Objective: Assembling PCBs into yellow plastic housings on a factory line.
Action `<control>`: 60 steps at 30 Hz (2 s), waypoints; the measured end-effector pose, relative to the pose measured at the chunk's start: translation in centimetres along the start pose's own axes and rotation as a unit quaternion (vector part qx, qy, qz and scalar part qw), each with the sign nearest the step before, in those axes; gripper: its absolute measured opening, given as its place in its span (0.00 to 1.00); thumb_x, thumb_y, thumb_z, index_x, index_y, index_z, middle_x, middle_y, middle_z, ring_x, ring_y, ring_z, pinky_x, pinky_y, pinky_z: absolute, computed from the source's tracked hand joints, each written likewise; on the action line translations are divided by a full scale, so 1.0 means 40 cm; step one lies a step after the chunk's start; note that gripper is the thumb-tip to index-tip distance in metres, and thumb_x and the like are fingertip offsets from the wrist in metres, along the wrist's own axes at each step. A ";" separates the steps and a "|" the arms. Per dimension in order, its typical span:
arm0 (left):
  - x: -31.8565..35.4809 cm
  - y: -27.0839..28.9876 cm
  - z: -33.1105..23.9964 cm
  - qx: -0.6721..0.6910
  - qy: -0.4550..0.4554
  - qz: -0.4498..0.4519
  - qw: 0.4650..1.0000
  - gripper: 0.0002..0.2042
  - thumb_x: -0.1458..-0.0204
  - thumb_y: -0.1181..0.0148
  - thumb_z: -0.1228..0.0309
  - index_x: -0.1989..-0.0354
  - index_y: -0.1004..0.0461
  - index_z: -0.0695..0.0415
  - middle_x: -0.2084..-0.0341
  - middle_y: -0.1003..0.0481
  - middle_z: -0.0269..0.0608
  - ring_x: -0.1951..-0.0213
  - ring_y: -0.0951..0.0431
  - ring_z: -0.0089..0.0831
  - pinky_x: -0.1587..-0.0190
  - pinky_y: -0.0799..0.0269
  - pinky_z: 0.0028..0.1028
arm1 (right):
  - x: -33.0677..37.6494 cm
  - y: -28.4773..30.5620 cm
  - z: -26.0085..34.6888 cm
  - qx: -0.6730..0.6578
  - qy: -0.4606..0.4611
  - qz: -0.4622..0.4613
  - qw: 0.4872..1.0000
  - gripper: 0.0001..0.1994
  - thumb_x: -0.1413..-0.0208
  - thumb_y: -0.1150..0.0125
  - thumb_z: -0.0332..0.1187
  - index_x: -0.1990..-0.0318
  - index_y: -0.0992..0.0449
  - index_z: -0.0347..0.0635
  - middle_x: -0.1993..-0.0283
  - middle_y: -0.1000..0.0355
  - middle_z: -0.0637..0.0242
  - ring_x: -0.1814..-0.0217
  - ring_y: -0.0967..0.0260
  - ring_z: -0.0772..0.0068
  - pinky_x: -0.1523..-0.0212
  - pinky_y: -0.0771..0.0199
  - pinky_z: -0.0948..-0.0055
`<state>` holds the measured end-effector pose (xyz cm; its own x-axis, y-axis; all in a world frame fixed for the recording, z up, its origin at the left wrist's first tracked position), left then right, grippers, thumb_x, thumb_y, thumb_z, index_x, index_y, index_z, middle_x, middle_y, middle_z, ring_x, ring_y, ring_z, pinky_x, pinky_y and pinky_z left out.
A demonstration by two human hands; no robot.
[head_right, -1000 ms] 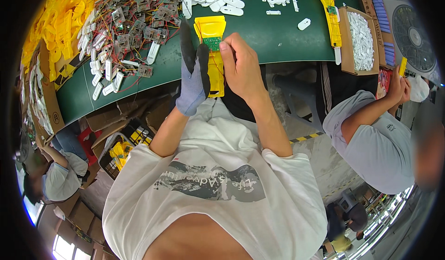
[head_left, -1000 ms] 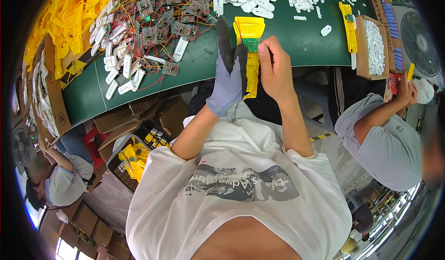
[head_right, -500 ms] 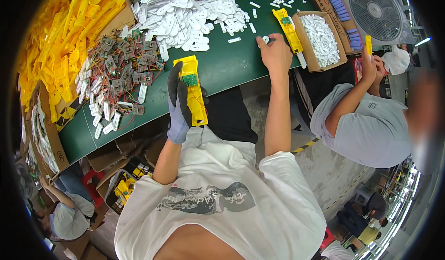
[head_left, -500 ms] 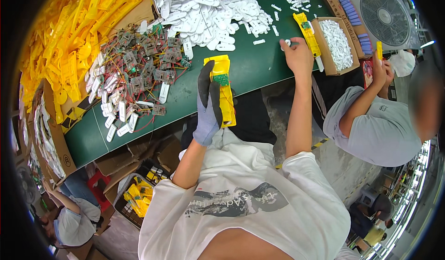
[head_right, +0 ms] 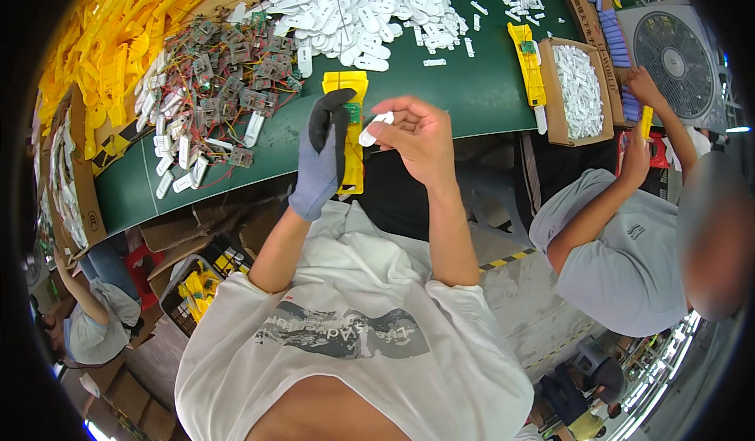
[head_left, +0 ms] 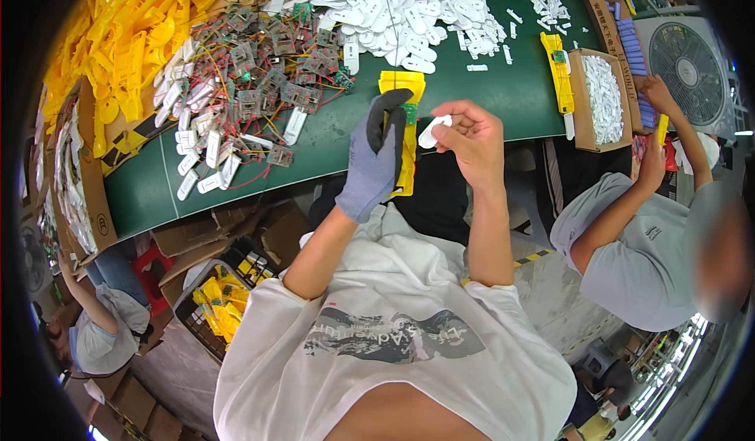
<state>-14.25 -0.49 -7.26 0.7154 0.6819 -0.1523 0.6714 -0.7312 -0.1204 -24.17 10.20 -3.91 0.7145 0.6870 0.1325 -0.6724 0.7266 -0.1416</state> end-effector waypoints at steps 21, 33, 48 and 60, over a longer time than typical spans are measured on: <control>0.012 -0.005 -0.022 -0.030 0.054 -0.033 0.998 0.10 0.47 0.53 0.79 0.56 0.33 0.61 0.64 0.29 0.45 0.64 0.27 0.33 0.60 0.32 0.28 | 0.009 -0.049 -0.053 0.008 0.067 -0.021 0.998 0.12 0.55 0.35 0.20 0.61 0.26 0.32 0.72 0.31 0.71 0.72 0.36 0.90 0.70 0.37 0.90; 0.012 0.001 -0.028 -0.070 0.001 -0.037 0.997 0.11 0.48 0.53 0.79 0.56 0.36 0.61 0.67 0.29 0.48 0.66 0.27 0.36 0.62 0.32 0.30 | 0.037 -0.076 -0.058 0.063 0.084 -0.041 0.994 0.21 0.50 0.41 0.18 0.46 0.31 0.36 0.51 0.30 0.61 0.61 0.32 0.80 0.58 0.29 0.81; 0.016 -0.010 -0.025 -0.073 -0.008 -0.020 0.997 0.10 0.51 0.51 0.80 0.59 0.33 0.60 0.69 0.33 0.46 0.68 0.30 0.38 0.64 0.33 0.30 | 0.046 -0.065 -0.070 0.004 0.101 -0.047 0.994 0.15 0.46 0.45 0.20 0.49 0.29 0.32 0.49 0.31 0.59 0.53 0.32 0.79 0.52 0.31 0.81; 0.042 -0.037 -0.059 -0.061 -0.051 0.112 0.991 0.21 0.50 0.53 0.79 0.45 0.41 0.64 0.51 0.37 0.55 0.51 0.32 0.47 0.49 0.36 0.37 | 0.098 -0.057 -0.021 0.287 0.212 -0.009 0.934 0.29 0.52 0.46 0.27 0.39 0.43 0.34 0.39 0.44 0.44 0.38 0.43 0.47 0.41 0.43 0.62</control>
<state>-13.59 1.78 -5.02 0.8297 0.4936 -0.2608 0.5215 -0.8520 0.0463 -19.67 11.24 -3.88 0.6571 0.6970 -0.2873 -0.5664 0.7079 0.4220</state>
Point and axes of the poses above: each hand's wrist, its own x-axis away from the middle knuckle, its own y-axis out of the back of the hand, z = x × y, the point moved 4 cm from there along -x, towards the middle knuckle
